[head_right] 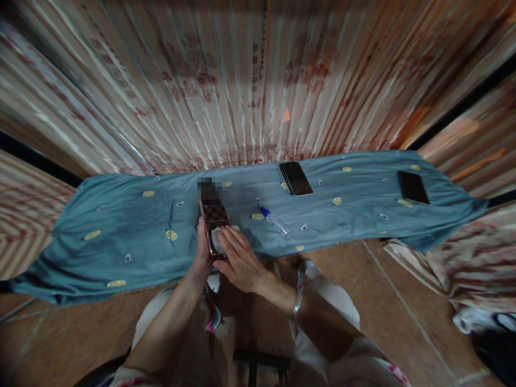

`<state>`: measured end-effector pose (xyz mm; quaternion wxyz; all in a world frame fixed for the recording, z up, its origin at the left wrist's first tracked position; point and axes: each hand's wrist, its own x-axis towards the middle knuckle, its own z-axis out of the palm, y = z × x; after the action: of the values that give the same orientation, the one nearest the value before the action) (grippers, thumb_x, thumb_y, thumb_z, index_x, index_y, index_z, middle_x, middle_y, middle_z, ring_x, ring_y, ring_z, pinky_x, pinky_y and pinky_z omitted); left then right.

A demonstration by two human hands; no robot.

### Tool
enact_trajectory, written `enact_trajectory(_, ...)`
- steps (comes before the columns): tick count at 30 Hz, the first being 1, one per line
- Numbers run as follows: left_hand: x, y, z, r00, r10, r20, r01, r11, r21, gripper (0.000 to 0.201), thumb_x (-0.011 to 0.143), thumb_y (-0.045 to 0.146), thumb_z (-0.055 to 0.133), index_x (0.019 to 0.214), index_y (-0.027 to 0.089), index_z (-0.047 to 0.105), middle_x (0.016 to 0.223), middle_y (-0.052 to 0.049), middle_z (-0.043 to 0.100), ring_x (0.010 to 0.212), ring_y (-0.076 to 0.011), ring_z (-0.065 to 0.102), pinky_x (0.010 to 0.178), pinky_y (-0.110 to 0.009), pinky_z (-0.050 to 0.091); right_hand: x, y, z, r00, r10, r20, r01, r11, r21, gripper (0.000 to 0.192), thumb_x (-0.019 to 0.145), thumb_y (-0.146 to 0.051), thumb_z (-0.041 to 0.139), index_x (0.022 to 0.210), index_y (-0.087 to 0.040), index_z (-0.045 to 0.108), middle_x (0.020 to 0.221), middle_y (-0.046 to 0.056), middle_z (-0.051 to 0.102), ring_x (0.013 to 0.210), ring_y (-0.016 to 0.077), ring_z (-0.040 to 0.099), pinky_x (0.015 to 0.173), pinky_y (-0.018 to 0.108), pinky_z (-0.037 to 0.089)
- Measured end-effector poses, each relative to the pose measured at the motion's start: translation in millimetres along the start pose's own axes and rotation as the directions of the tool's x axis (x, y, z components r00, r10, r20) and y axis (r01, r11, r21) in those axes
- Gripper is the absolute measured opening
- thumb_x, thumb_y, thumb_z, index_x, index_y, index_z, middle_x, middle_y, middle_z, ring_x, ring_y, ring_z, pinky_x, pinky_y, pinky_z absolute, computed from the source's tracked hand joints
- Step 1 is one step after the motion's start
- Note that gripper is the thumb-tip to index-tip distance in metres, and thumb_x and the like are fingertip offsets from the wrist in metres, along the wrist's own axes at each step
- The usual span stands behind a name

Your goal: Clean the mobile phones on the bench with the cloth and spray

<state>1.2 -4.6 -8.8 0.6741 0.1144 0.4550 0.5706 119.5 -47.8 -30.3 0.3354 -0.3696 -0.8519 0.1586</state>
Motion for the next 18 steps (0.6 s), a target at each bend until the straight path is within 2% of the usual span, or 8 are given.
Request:
enact_trajectory(3,1.0,-0.3,-3.2,0.999,-0.037,-0.007,0.037,0.999,-0.024,0.049,0.092,0.056,0.038,0.095,0.017,0.068,0.075,-0.002,0.07,0.065,-0.0151,0.066,0.074,-0.027,0.055,-2.4,-7.7,0.3,0.998,-0.07,0.002,0.07,0.998,0.003,0.066,0.098,-0.045,0.033,0.152,-0.01,0.015,0.152,0.02,0.033,0.146,0.0265,0.02,0.116,0.052,0.031)
enact_trajectory(8,-1.4,1.9,-7.0,0.994,-0.094,0.055,0.098,0.992,-0.076,0.05,0.086,0.062,0.046,0.097,0.017,0.067,0.077,-0.003,0.069,0.064,-0.0148,0.064,0.069,-0.027,0.055,-3.3,-11.4,3.0,0.985,-0.172,0.022,0.173,0.984,-0.053,0.072,0.096,-0.05,0.039,0.149,-0.006,0.019,0.151,0.023,0.034,0.146,0.0293,0.018,0.116,0.053,0.029)
enact_trajectory(12,-1.6,6.3,-6.8,0.993,-0.102,0.065,0.105,0.994,-0.04,0.059,0.088,0.064,0.039,0.102,0.014,0.066,0.077,-0.005,0.07,0.065,-0.0169,0.065,0.069,-0.029,0.055,-3.7,-3.8,6.8,0.987,-0.156,0.032,0.159,0.981,-0.113,0.071,0.095,-0.046,0.045,0.149,-0.007,0.021,0.15,0.022,0.036,0.145,0.0296,0.021,0.115,0.053,0.032)
enact_trajectory(18,2.9,10.8,-0.6,1.0,0.019,0.022,-0.018,0.999,-0.035,0.057,0.096,0.052,0.028,0.108,0.012,0.067,0.083,-0.007,0.072,0.081,-0.0192,0.068,0.079,-0.031,0.054,-3.4,11.5,8.3,0.995,-0.096,-0.007,0.093,0.979,-0.182,0.064,0.095,-0.034,0.046,0.15,-0.01,0.023,0.148,0.019,0.041,0.144,0.0297,0.027,0.113,0.053,0.036)
